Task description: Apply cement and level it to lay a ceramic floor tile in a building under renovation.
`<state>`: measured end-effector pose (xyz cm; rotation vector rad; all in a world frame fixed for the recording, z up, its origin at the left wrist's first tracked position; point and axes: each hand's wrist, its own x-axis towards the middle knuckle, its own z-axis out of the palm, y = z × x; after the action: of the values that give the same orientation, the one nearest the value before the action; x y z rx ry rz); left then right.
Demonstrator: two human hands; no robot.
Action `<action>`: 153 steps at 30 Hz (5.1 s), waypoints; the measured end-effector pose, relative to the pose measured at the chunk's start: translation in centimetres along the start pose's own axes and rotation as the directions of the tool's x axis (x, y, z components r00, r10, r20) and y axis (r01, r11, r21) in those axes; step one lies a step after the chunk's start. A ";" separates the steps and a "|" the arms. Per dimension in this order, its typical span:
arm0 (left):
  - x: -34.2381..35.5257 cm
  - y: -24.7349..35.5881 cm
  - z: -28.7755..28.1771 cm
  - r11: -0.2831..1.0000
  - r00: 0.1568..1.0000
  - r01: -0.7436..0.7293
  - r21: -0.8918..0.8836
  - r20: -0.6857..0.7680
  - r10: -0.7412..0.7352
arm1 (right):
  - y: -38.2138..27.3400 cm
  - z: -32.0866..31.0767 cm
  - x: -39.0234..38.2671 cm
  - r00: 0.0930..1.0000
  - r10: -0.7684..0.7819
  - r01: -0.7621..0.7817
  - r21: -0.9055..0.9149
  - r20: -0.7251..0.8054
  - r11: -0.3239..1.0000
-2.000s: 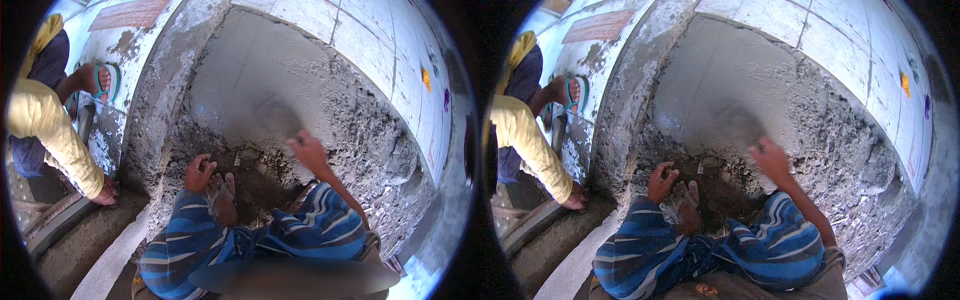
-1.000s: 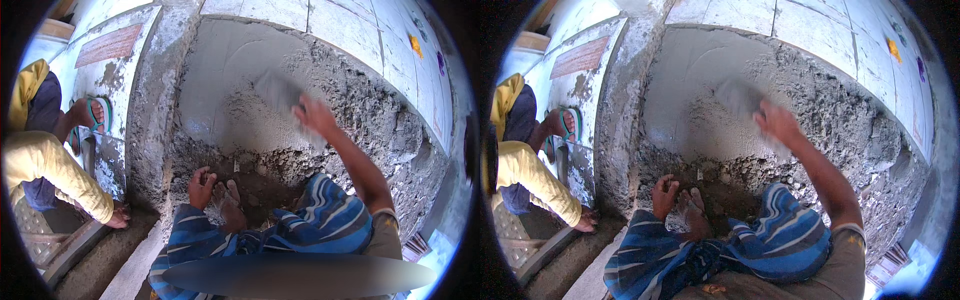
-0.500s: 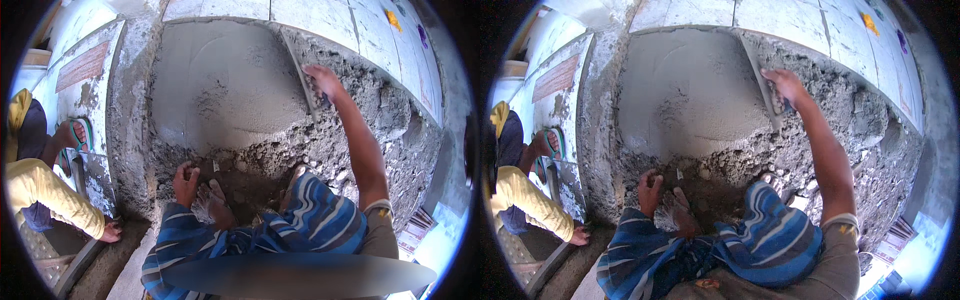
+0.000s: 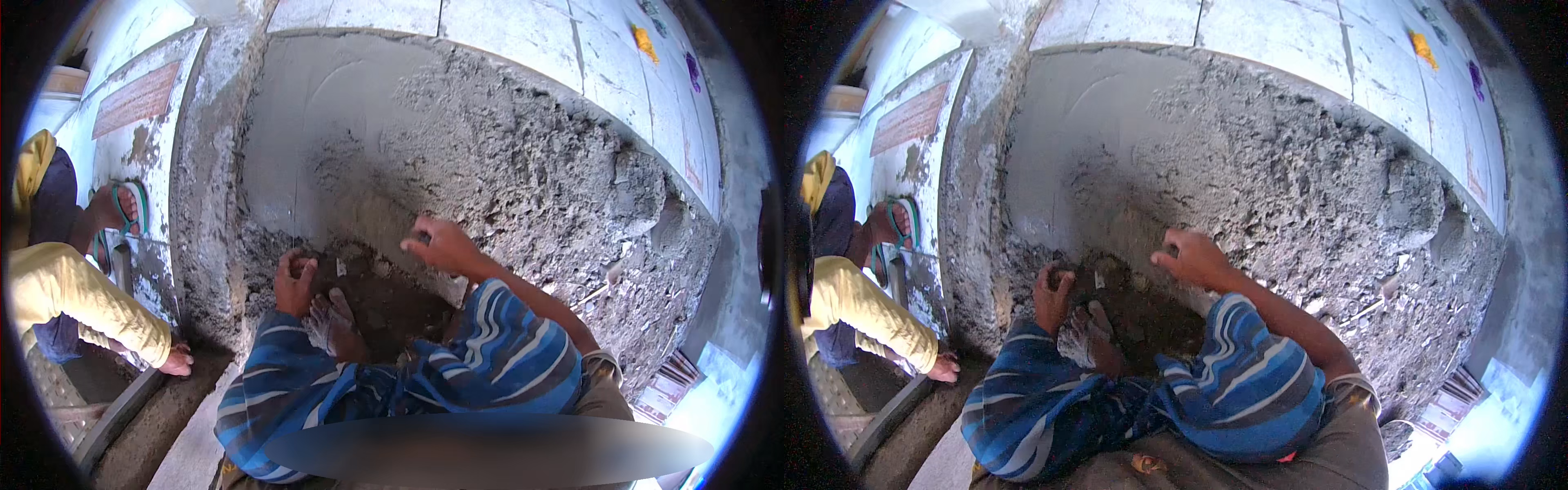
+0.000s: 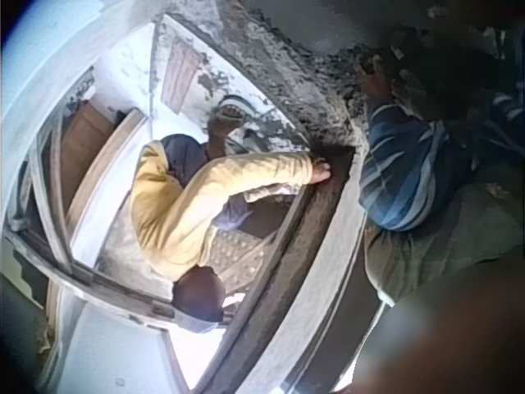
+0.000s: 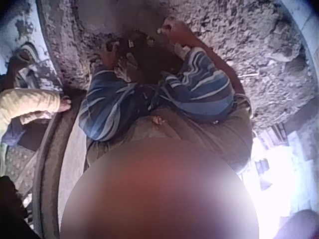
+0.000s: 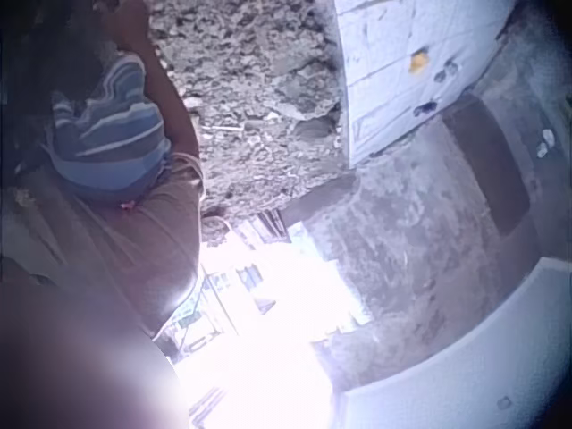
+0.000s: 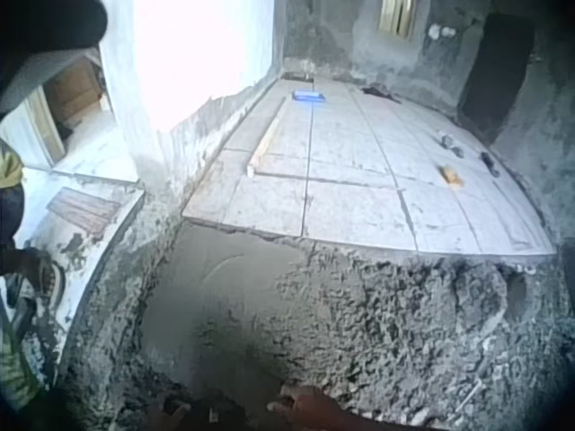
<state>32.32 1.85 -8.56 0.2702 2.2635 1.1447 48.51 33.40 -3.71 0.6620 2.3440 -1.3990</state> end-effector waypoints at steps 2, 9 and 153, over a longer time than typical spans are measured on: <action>-0.3 -0.7 -0.1 0.999 1.000 -0.009 -0.052 0.011 0.010 | -0.8 -0.5 -0.6 0.998 0.026 -0.024 -0.039 0.057 0.999; -1.2 1.2 0.0 1.000 1.000 0.016 0.026 -0.024 -0.016 | -0.5 -14.0 6.2 0.954 0.194 -0.212 -0.055 -0.230 0.976; -0.9 0.0 -1.2 0.964 0.959 0.186 -0.187 0.247 -0.137 | -18.6 -14.5 37.3 0.896 -0.443 0.255 -0.847 0.026 0.466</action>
<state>32.35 0.71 -7.62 0.1233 1.9069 1.1864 6.54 46.86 -2.05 -0.0031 3.0024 -0.1166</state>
